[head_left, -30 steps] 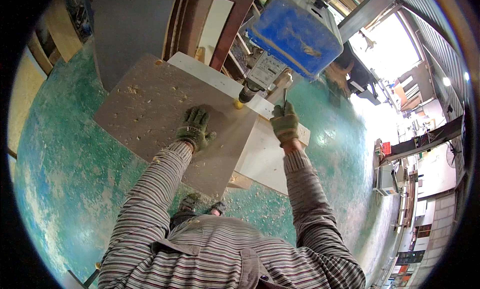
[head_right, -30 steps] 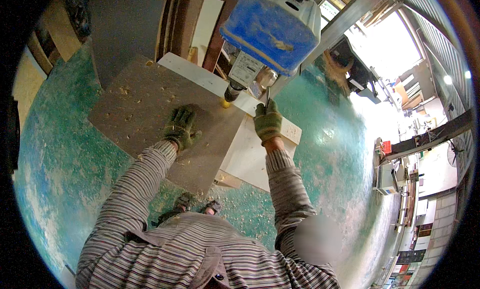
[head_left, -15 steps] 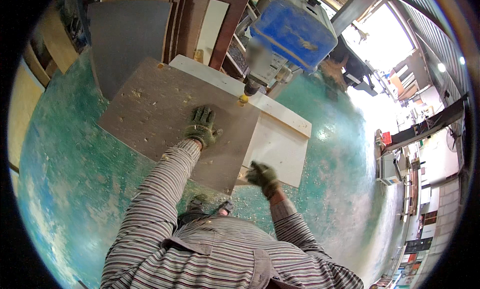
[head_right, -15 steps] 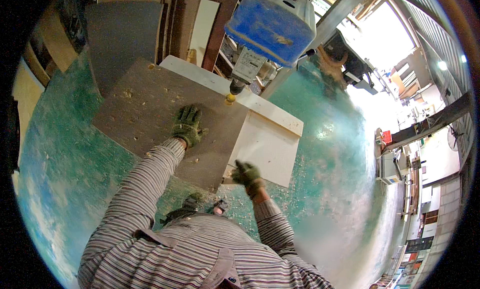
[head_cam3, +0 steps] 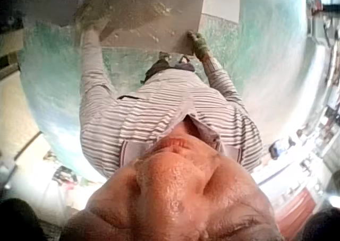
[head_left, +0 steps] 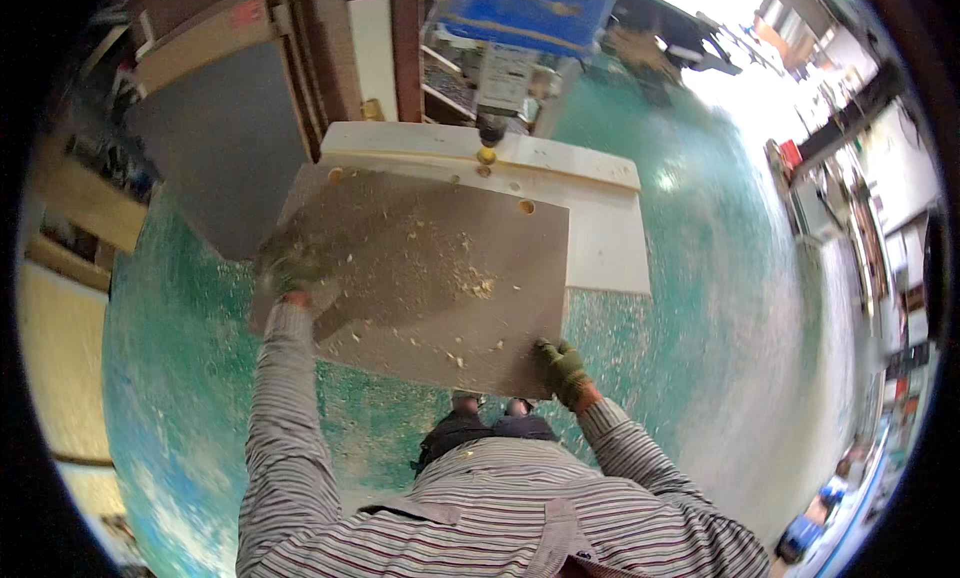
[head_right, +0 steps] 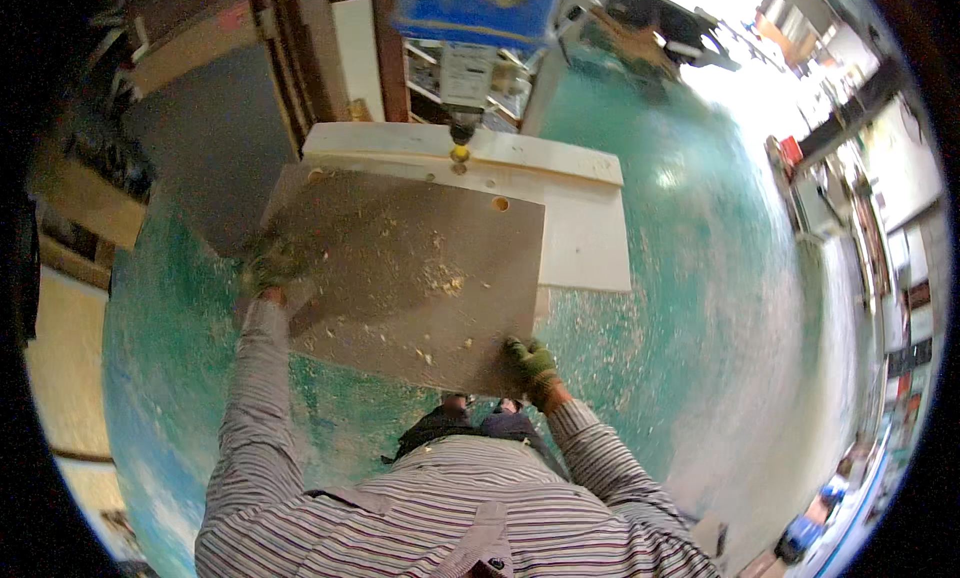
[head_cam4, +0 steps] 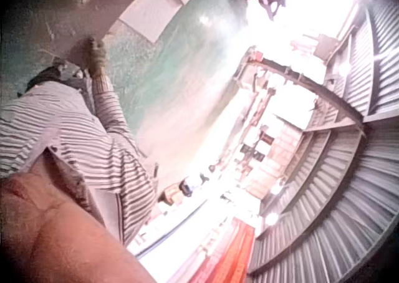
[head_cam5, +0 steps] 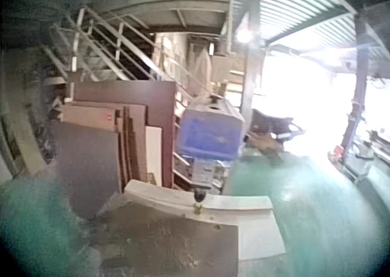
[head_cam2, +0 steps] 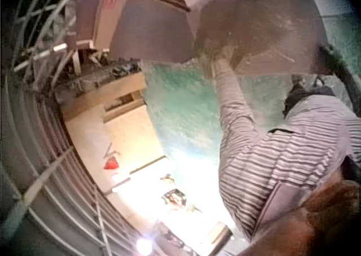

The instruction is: The person repeatedly picks up flat wood panels from a stack, places them under a drill press, and drills holes into them. After drilling, the person returns each panel to the stack and repeats the process with the next panel.

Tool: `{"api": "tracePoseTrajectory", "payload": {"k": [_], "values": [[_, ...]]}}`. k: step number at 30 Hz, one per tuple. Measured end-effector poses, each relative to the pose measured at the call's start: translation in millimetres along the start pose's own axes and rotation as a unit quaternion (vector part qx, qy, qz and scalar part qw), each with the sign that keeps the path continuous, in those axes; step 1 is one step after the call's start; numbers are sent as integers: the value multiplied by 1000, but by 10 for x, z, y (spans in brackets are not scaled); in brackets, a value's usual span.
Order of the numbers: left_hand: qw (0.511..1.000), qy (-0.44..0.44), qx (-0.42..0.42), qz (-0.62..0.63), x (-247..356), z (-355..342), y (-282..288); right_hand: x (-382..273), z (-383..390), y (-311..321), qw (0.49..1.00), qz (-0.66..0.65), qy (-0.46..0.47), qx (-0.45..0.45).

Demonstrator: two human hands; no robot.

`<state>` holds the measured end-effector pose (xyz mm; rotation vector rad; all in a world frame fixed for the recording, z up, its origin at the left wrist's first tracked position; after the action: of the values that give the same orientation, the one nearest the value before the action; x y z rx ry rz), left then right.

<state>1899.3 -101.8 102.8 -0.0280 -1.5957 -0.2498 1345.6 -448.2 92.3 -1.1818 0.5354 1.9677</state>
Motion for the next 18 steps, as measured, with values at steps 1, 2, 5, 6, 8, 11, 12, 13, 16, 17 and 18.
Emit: {"api": "tracePoseTrajectory", "payload": {"k": [1,2,5,6,8,11,12,13,16,17,18], "values": [[971,9,33,-238,-61,-57,385,125,145,153,999,-26,-30,24],[929,40,50,-365,-123,-59,679,166,305,325,999,-14,-40,30],[934,133,-44,-328,-333,-59,793,170,547,485,997,-40,-57,21],[944,171,-83,-270,-376,21,677,176,619,551,995,-43,-71,49],[957,194,-114,-180,-344,155,465,69,727,660,987,79,-67,120],[971,201,-123,-42,-212,439,218,-147,928,693,984,80,-25,158],[972,199,-121,12,-153,577,137,-252,1014,723,986,55,2,160],[973,194,-108,56,-68,715,58,-353,1129,814,985,41,32,166],[962,173,-92,191,294,1082,-268,-728,1681,1271,970,49,135,194],[951,169,-108,237,465,1186,-429,-801,1828,1458,969,86,121,197],[931,159,-142,296,685,1283,-613,-920,2066,1580,964,26,183,193]]}}
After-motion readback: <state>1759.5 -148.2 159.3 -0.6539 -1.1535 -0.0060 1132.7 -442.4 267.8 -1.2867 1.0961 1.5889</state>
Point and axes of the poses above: each hand's wrist, its own z-axis away from the middle knuckle, its own y-axis out of the back of the hand, x = y × z, the point moved 10 cm from there along -z, towards the middle knuckle, and after that the axes turned 4 degrees about -z, right-handed, at the moved point
